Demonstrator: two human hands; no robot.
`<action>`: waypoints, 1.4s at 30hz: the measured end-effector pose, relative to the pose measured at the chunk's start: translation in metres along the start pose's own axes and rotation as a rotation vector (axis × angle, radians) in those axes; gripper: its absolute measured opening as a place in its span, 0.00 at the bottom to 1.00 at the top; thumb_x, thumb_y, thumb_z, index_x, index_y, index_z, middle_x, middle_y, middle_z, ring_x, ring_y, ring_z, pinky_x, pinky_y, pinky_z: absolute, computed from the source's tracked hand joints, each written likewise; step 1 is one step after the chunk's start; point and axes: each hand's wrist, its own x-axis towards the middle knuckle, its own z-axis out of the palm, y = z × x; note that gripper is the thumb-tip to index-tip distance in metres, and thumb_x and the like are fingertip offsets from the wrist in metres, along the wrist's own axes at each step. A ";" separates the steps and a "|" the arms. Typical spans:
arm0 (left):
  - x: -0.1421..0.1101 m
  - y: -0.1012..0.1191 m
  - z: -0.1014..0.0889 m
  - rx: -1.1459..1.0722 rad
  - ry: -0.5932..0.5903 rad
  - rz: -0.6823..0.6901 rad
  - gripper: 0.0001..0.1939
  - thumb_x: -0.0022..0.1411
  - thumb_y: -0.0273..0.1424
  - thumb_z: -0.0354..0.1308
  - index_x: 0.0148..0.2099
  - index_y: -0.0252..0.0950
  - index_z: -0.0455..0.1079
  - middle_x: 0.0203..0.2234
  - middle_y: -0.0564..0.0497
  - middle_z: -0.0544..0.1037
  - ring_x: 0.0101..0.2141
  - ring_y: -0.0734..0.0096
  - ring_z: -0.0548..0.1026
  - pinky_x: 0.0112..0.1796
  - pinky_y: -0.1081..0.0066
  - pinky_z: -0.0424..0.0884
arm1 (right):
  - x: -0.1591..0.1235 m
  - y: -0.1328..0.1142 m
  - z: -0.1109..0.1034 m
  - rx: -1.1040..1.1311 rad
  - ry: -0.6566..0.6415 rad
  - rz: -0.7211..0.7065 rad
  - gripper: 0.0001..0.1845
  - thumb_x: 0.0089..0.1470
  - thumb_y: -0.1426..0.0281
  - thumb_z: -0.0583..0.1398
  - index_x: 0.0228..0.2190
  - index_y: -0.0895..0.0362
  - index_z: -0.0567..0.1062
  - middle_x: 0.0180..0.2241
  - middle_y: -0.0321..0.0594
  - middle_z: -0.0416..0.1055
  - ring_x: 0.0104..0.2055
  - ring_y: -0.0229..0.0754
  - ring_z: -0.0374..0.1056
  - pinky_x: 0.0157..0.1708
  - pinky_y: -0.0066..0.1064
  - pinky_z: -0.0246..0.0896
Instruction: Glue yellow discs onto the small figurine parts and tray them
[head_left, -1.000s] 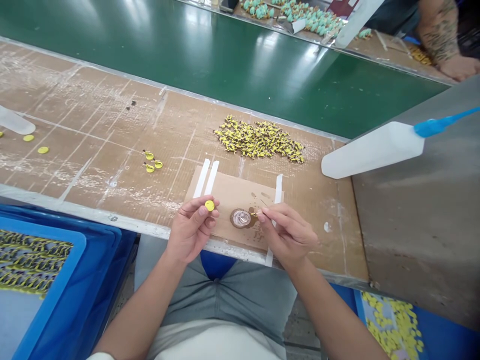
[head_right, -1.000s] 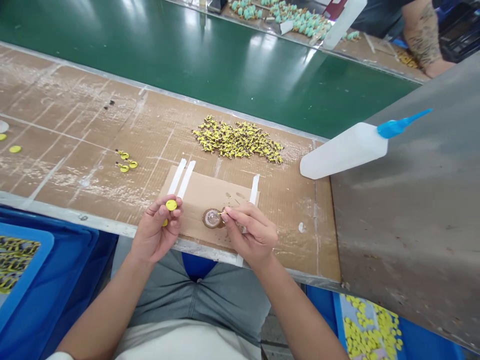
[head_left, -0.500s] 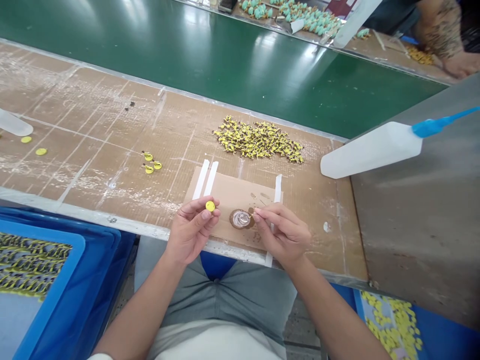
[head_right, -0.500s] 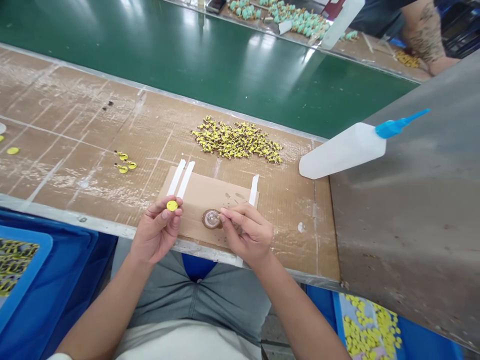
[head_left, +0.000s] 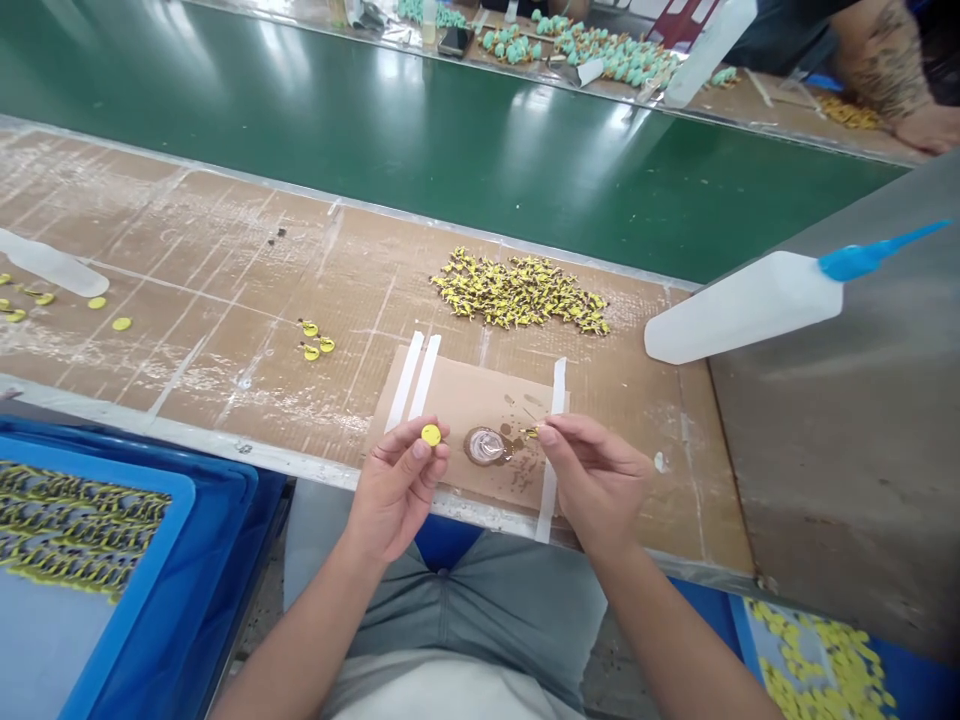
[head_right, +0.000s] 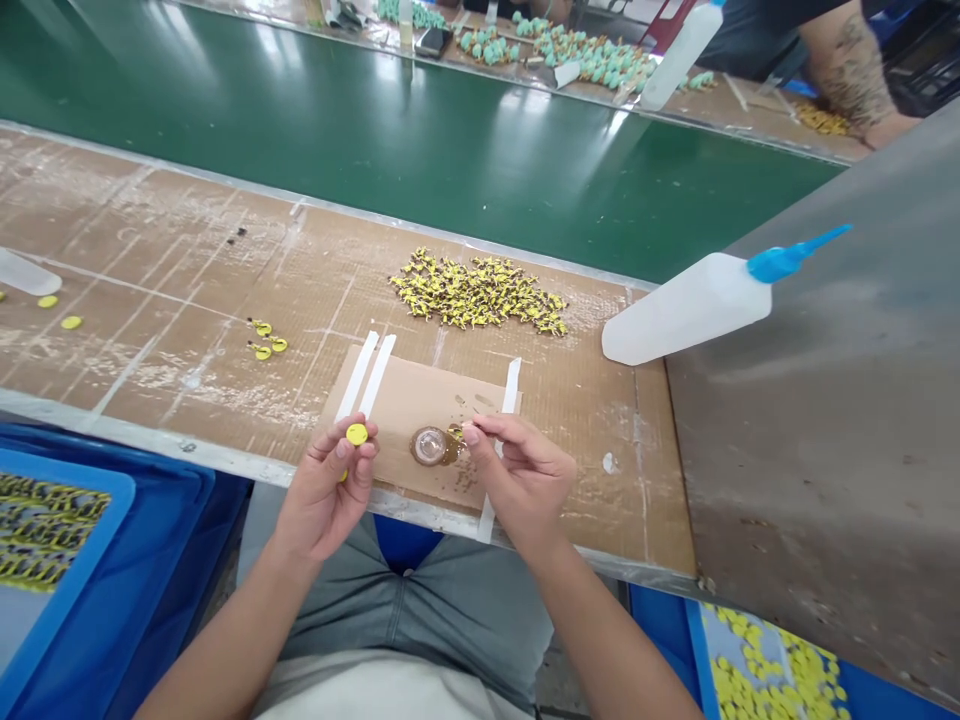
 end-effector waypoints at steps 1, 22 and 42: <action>-0.003 -0.003 0.002 -0.001 0.007 -0.011 0.13 0.48 0.28 0.74 0.39 0.37 0.81 0.33 0.50 0.84 0.30 0.79 0.81 0.33 0.86 0.77 | -0.002 -0.004 0.002 0.047 0.023 0.055 0.09 0.49 0.75 0.69 0.34 0.51 0.82 0.32 0.37 0.81 0.34 0.39 0.77 0.36 0.31 0.74; -0.039 -0.027 0.031 0.066 -0.066 0.047 0.08 0.57 0.27 0.68 0.41 0.39 0.82 0.37 0.49 0.85 0.37 0.73 0.83 0.40 0.81 0.78 | -0.035 -0.054 0.026 0.176 -0.034 0.063 0.13 0.51 0.82 0.66 0.37 0.54 0.81 0.37 0.41 0.80 0.38 0.45 0.78 0.40 0.36 0.77; -0.041 -0.029 0.032 0.084 -0.017 0.051 0.09 0.53 0.29 0.71 0.39 0.39 0.82 0.35 0.48 0.85 0.36 0.68 0.83 0.41 0.76 0.79 | -0.035 -0.055 0.027 0.058 -0.006 -0.034 0.13 0.50 0.79 0.67 0.36 0.52 0.81 0.35 0.40 0.81 0.34 0.45 0.78 0.35 0.38 0.79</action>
